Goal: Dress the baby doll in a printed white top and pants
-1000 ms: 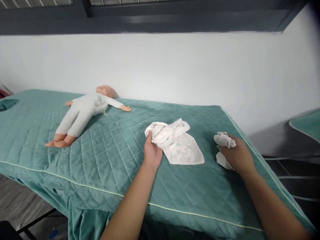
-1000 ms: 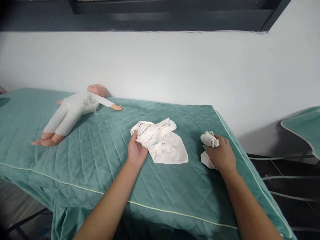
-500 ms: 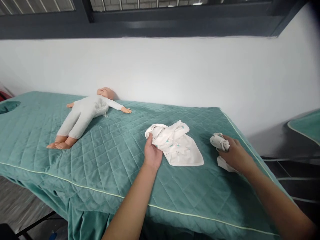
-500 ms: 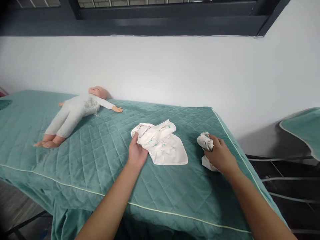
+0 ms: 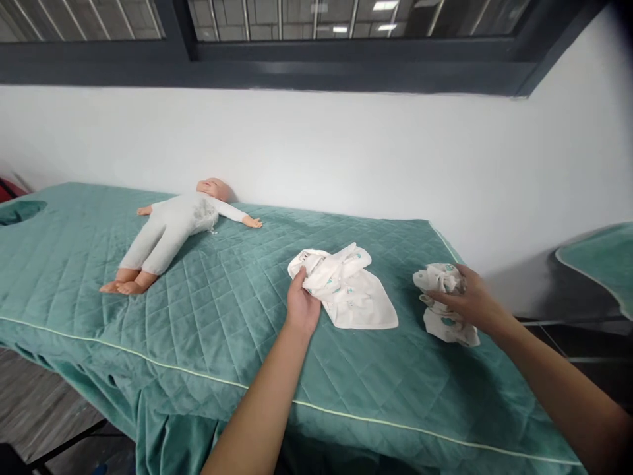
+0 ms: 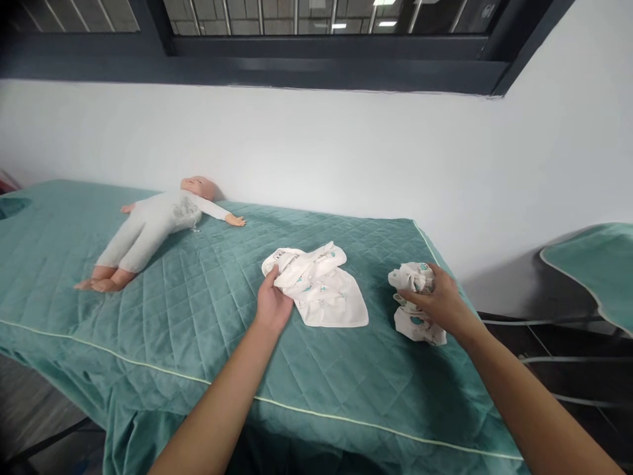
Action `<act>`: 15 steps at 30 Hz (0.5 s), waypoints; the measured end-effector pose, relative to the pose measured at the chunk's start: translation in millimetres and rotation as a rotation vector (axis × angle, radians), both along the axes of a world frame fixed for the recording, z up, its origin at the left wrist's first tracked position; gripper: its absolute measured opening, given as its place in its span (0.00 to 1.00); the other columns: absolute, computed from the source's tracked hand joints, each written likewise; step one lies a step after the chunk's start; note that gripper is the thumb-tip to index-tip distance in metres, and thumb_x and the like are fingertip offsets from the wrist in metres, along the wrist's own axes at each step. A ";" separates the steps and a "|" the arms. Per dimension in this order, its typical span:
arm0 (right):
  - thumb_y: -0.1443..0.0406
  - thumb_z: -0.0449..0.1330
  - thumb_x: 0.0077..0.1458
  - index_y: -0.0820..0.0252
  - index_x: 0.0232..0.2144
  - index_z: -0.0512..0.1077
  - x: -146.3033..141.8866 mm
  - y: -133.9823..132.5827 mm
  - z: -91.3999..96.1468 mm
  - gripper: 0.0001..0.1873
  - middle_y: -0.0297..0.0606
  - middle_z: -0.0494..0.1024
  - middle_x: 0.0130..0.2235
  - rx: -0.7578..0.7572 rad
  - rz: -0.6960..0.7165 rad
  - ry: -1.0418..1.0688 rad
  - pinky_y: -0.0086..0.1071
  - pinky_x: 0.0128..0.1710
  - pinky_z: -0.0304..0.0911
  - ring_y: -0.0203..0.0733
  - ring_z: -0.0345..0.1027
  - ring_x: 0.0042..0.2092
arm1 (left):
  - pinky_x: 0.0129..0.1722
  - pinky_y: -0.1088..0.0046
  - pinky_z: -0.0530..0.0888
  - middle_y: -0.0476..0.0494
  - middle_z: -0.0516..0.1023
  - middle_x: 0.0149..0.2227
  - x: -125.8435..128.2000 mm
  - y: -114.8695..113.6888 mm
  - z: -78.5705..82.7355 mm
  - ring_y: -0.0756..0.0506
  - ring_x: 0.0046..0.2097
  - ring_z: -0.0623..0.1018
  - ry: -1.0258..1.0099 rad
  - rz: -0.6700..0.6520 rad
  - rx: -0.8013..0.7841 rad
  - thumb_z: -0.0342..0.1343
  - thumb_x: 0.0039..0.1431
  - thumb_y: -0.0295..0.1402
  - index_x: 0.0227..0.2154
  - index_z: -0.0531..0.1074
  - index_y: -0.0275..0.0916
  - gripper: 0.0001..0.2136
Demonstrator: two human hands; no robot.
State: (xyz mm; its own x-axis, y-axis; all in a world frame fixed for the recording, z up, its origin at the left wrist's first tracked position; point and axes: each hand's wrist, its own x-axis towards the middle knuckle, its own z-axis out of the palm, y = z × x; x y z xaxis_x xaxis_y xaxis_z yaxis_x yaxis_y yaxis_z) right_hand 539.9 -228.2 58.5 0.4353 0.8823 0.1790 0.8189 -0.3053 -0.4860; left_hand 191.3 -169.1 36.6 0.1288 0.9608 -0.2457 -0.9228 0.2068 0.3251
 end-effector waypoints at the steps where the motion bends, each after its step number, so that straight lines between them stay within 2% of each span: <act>1: 0.47 0.69 0.48 0.58 0.64 0.60 -2.9 -1.1 2.5 0.47 0.61 0.64 0.62 -0.025 -0.012 0.016 0.44 0.46 0.68 0.63 0.67 0.59 | 0.61 0.62 0.74 0.38 0.83 0.49 -0.2 -0.2 0.1 0.41 0.54 0.81 -0.001 0.000 0.003 0.57 0.64 0.33 0.50 0.77 0.34 0.14; 5: 0.51 0.67 0.51 0.62 0.66 0.57 -14.7 -6.7 14.9 0.46 0.62 0.62 0.65 -0.003 -0.071 -0.034 0.47 0.59 0.61 0.64 0.58 0.66 | 0.59 0.65 0.75 0.38 0.84 0.48 -0.2 -0.3 -1.1 0.43 0.49 0.82 0.004 -0.002 0.021 0.58 0.62 0.32 0.48 0.77 0.33 0.14; 10: 0.53 0.64 0.56 0.62 0.65 0.57 -37.0 -8.8 39.3 0.40 0.63 0.63 0.64 0.082 0.036 -0.168 0.49 0.66 0.52 0.64 0.54 0.68 | 0.50 0.68 0.77 0.40 0.84 0.45 -4.5 3.5 -1.0 0.45 0.45 0.83 0.119 0.004 0.023 0.64 0.56 0.30 0.47 0.77 0.34 0.15; 13: 0.52 0.61 0.57 0.60 0.66 0.56 -67.1 -2.4 61.3 0.40 0.57 0.60 0.67 0.097 0.128 -0.118 0.51 0.68 0.50 0.62 0.50 0.70 | 0.42 0.73 0.75 0.43 0.84 0.40 -15.4 6.9 11.7 0.48 0.38 0.82 0.299 0.001 0.049 0.68 0.52 0.30 0.43 0.77 0.35 0.15; 15: 0.53 0.63 0.55 0.59 0.67 0.54 -94.6 3.4 80.3 0.42 0.53 0.59 0.68 0.110 0.208 0.001 0.53 0.67 0.53 0.60 0.52 0.70 | 0.39 0.75 0.73 0.46 0.83 0.36 -25.8 8.4 30.6 0.50 0.34 0.79 0.432 0.001 0.146 0.69 0.51 0.32 0.40 0.78 0.35 0.13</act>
